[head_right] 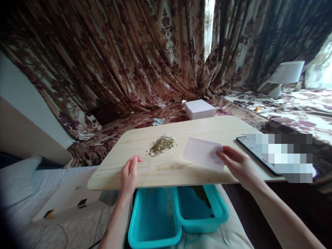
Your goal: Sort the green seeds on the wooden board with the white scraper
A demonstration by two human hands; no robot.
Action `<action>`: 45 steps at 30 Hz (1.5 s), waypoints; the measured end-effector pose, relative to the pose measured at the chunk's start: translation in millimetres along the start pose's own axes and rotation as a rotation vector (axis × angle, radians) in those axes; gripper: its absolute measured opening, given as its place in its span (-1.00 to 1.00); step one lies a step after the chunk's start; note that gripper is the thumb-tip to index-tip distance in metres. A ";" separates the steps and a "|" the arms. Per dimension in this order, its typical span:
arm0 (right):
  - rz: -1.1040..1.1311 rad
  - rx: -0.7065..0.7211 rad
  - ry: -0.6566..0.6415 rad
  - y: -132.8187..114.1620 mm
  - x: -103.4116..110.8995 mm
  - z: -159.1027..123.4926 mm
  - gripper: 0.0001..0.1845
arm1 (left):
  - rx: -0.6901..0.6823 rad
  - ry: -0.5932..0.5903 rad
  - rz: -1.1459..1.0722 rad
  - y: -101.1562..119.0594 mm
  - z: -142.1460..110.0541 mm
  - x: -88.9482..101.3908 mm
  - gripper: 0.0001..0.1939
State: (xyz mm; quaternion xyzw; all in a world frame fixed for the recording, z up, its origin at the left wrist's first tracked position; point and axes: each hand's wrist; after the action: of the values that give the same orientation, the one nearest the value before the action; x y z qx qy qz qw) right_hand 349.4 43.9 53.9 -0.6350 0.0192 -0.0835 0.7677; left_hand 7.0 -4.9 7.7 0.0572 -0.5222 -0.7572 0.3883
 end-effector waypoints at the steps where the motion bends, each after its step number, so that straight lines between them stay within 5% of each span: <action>1: -0.009 -0.005 0.002 0.3 2.7 -5.4 -0.59 | 0.001 0.000 -0.001 -0.5 0.3 -0.2 -0.58; 10: -0.012 -0.036 -0.104 -4.5 -17.5 -38.4 -0.47 | 0.004 -0.008 0.000 -0.2 0.1 -0.2 -0.58; 17: -0.019 0.004 0.022 -7.8 -28.3 -2.3 -0.58 | -0.004 0.006 0.006 0.1 0.2 -0.6 -0.57; 28: -0.046 -0.013 -0.100 24.4 -61.9 31.9 -0.64 | -0.010 0.014 -0.004 0.7 -0.3 -0.2 -0.57; 38: -0.205 0.011 -0.169 5.0 -74.8 9.2 -0.75 | -0.011 0.014 -0.007 0.4 -0.2 0.3 -0.57; 45: -0.118 -0.007 -0.288 5.9 -76.0 -19.5 -0.60 | 0.004 0.015 -0.009 2.0 0.0 0.7 -0.58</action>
State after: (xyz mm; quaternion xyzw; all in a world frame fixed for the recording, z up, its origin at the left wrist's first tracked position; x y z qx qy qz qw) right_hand 272.5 37.6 38.6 -0.6431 -0.1282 -0.0363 0.7541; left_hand 7.6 -5.7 9.6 0.0660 -0.5207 -0.7574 0.3885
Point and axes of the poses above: each hand's wrist, its own z-axis towards the middle knuckle, its own x-axis out of the back of the hand, y = z × x, and after that the axes turned 4 degrees about z, right-handed
